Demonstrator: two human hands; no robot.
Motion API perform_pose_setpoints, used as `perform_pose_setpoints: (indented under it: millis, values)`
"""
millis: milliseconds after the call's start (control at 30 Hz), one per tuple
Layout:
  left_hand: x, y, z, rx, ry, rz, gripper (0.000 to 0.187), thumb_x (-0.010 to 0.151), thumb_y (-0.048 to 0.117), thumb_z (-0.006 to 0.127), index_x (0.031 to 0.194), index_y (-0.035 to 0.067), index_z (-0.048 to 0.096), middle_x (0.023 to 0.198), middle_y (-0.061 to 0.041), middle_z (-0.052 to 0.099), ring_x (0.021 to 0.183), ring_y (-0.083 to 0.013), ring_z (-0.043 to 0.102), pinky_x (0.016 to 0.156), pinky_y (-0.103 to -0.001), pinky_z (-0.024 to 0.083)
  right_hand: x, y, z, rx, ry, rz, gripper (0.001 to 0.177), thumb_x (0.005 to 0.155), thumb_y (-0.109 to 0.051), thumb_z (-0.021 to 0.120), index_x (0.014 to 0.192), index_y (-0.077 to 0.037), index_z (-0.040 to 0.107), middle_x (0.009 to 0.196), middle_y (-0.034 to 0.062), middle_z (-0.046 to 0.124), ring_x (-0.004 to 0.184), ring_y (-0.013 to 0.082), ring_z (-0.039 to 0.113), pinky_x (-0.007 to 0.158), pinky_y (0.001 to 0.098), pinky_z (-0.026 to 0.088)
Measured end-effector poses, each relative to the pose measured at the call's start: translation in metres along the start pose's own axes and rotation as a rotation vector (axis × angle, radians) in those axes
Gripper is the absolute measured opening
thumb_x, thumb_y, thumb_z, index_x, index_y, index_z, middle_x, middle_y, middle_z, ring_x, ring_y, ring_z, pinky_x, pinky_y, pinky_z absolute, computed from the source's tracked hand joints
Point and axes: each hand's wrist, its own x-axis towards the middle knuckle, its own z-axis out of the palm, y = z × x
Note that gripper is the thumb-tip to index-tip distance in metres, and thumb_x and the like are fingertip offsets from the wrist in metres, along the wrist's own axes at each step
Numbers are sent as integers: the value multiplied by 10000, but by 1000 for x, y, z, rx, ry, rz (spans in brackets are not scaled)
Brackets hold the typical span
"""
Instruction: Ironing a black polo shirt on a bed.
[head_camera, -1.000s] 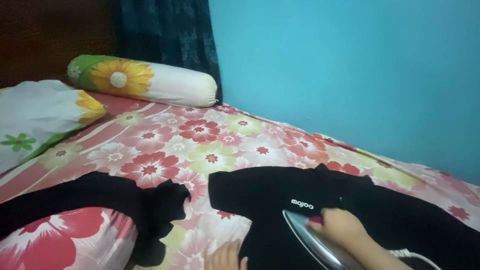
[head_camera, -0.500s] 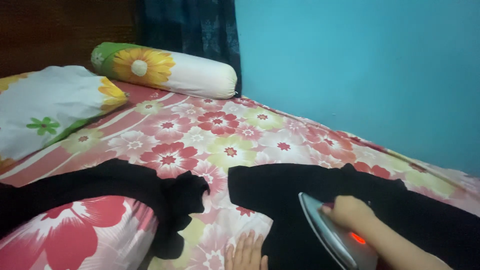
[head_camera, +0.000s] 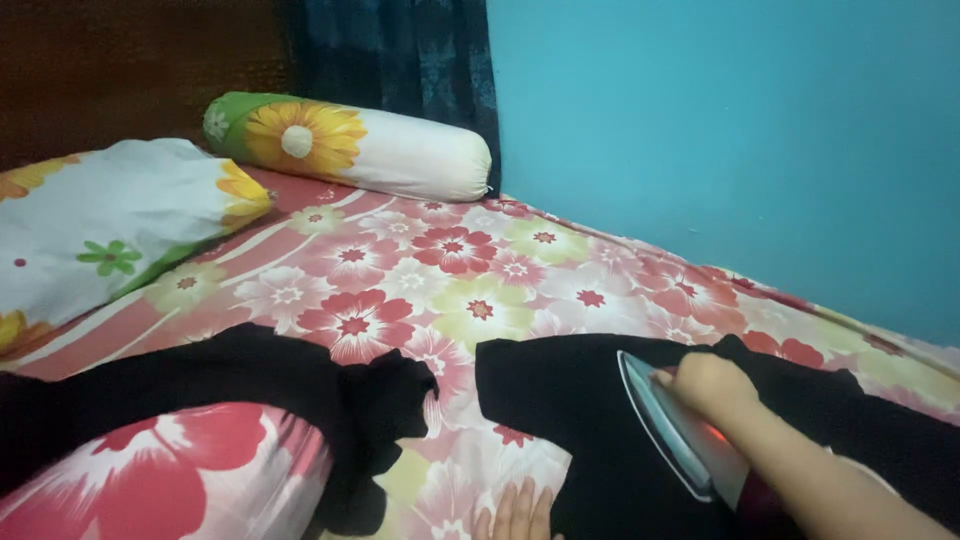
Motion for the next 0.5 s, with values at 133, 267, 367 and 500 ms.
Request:
perform_pose_setpoints:
  millis: [133,267,367,500]
  values:
    - [-20,-10,25,121,98,63,352,1029,497,530,1298,336,689,1383,12,673,1349,-197,582,1187,-506,283,46,4,3,-77,-7,25,682,950,-663,532,1122,-43,759,1195,203,727,1136,349,715,1000,460,557]
    - [10,-1,-19,11,12,40,418,985,546,527,1286,303,684,1371,-8,654,1330,-218,540,1123,-551,262,70,15,14,-41,-28,59,621,984,-603,504,1137,-69,781,1223,177,758,1158,337,730,1034,443,548]
    - [44,10,-68,-55,-44,0,515,901,498,541,1320,222,658,1406,-63,609,1341,-260,500,1081,-580,267,67,18,24,-271,-116,-136,437,1022,-429,415,1270,-235,717,1277,132,724,1176,341,704,999,472,563]
    - [30,10,-120,-149,-187,-72,587,871,426,561,1386,149,617,1469,-125,552,1364,-311,476,1068,-603,272,30,10,28,-142,-122,-20,581,1038,-550,462,1230,-76,738,1292,203,689,1201,374,657,1013,434,523]
